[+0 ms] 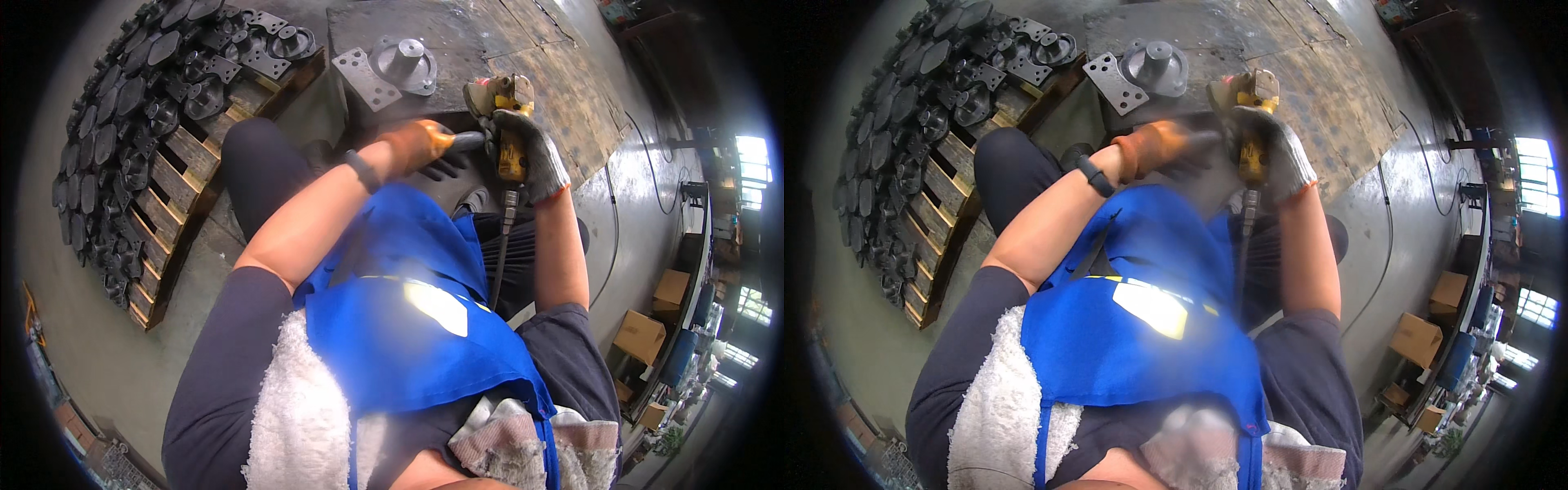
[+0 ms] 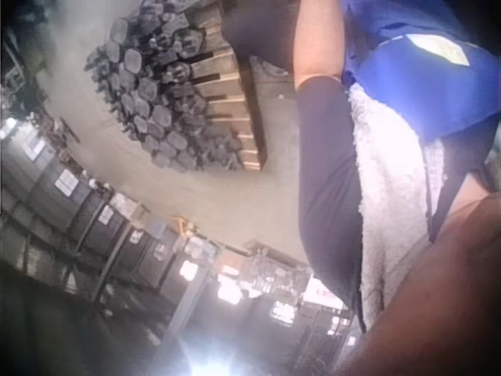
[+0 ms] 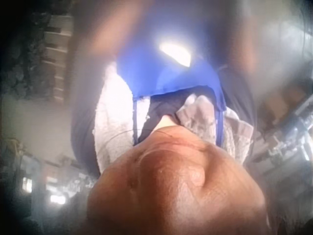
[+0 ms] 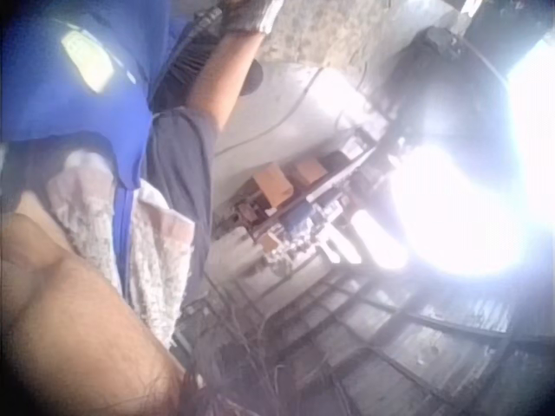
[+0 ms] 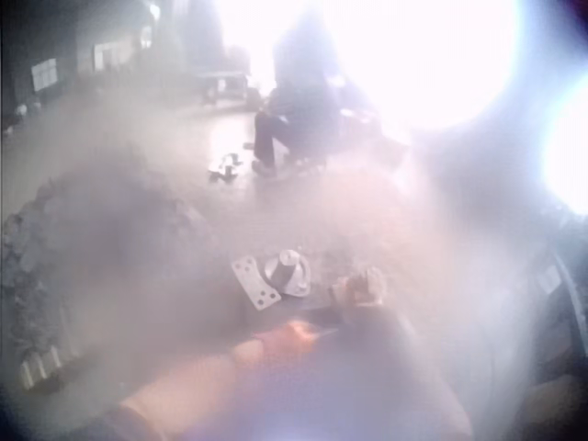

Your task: The person uses a handheld angle grinder to smooth the surface of metal parts. They pick up each part from a pile, grind it while seated on the floor, and place the finished piece onto a wooden pallet.

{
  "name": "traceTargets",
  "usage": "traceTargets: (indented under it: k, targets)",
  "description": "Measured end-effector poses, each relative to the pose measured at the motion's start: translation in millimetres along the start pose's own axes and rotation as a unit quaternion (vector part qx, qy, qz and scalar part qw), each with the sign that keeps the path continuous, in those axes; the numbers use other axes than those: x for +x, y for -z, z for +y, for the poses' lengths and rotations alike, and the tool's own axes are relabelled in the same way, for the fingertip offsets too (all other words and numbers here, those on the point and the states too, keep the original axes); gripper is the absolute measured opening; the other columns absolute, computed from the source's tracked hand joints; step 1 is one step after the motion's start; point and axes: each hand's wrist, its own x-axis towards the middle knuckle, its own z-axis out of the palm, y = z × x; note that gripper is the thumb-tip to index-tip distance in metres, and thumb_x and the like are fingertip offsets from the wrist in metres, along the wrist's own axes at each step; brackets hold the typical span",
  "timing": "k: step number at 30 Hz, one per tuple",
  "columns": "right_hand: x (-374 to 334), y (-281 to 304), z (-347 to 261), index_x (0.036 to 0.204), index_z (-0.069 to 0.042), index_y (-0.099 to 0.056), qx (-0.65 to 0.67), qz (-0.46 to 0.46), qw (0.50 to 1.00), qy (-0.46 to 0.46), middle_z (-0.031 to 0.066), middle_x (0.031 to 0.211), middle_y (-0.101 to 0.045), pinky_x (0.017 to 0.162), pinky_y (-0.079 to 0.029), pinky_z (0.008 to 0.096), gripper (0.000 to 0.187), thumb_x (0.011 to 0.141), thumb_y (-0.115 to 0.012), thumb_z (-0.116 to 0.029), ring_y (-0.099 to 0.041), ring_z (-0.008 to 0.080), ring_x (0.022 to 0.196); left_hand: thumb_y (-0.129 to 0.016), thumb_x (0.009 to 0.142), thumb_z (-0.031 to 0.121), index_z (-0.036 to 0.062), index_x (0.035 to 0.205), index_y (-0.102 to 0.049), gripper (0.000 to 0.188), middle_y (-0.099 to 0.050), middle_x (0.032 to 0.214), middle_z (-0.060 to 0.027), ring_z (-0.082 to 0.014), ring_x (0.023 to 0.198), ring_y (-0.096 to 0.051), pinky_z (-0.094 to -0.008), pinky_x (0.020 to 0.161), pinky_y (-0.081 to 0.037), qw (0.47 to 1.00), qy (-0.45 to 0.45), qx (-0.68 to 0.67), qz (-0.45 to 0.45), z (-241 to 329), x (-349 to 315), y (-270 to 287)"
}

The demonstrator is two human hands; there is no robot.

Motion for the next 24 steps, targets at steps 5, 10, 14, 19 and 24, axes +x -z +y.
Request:
traceTargets:
  k: [5, 10, 14, 19, 24]
  targets:
    - [11.9, 5.7, -22.2, 0.114, -0.001, -0.063, -0.098, -0.014, 0.995, -0.009, 0.0065, 0.094, -0.069, 0.074, -0.056, 0.0296, 0.029, 0.092, -0.061, -0.021, -0.067, 0.0160, 0.082, -0.058, 0.097, 0.017, 0.0136, 0.130, -0.058, 0.033, -0.069, 0.111, -0.0113, -0.0191, 0.097, -0.068, -0.0307, 0.085, -0.055, 0.986, -0.100, -0.121, -0.048, 56.0, -20.3, -32.8]
    - [38.6, 7.6, -20.6, 0.108, -0.003, -0.065, -0.100, -0.071, 0.992, -0.022, 0.0061, 0.092, -0.068, 0.069, -0.054, 0.0288, 0.027, 0.095, -0.057, -0.025, -0.066, 0.0149, 0.080, -0.067, 0.090, 0.028, 0.0082, 0.139, -0.047, 0.057, -0.056, 0.132, -0.0099, -0.0184, 0.120, -0.055, -0.0287, 0.103, -0.041, 0.949, -0.234, 0.213, -0.015, 57.3, -4.9, -22.4]
    - [60.8, 11.6, -14.5, 0.104, -0.002, -0.068, -0.230, -0.051, 0.972, 0.006, 0.0049, 0.090, -0.068, 0.066, -0.052, 0.0250, 0.026, 0.095, -0.056, -0.023, -0.064, 0.0118, 0.075, -0.072, 0.081, 0.029, 0.0092, 0.155, -0.018, 0.094, -0.047, 0.148, -0.0117, -0.0217, 0.128, -0.054, -0.0284, 0.106, -0.042, 0.896, -0.199, 0.390, 0.068, 21.2, 44.9, -24.1]
    - [92.1, -0.8, -21.5, 0.113, -0.001, -0.067, -0.246, -0.117, 0.961, -0.052, 0.0024, 0.095, -0.067, 0.071, -0.053, 0.0246, 0.025, 0.093, -0.059, -0.013, -0.062, 0.0099, 0.080, -0.078, 0.076, 0.026, 0.0140, 0.154, -0.020, 0.098, -0.054, 0.141, -0.0119, -0.0250, 0.117, -0.063, -0.0339, 0.093, -0.052, 0.838, -0.185, 0.474, 0.195, -6.3, 87.0, -26.1]
    - [138.1, 14.8, -15.6, 0.117, 0.003, -0.065, -0.441, -0.189, 0.877, -0.020, 0.0069, 0.107, -0.068, 0.084, -0.055, 0.0302, 0.037, 0.081, -0.071, -0.003, -0.065, 0.0144, 0.093, -0.081, 0.073, 0.024, 0.0142, 0.146, -0.037, 0.086, -0.061, 0.132, -0.0132, -0.0302, 0.111, -0.066, -0.0392, 0.087, -0.056, 0.805, -0.114, 0.544, 0.207, 9.6, 79.2, -23.1]
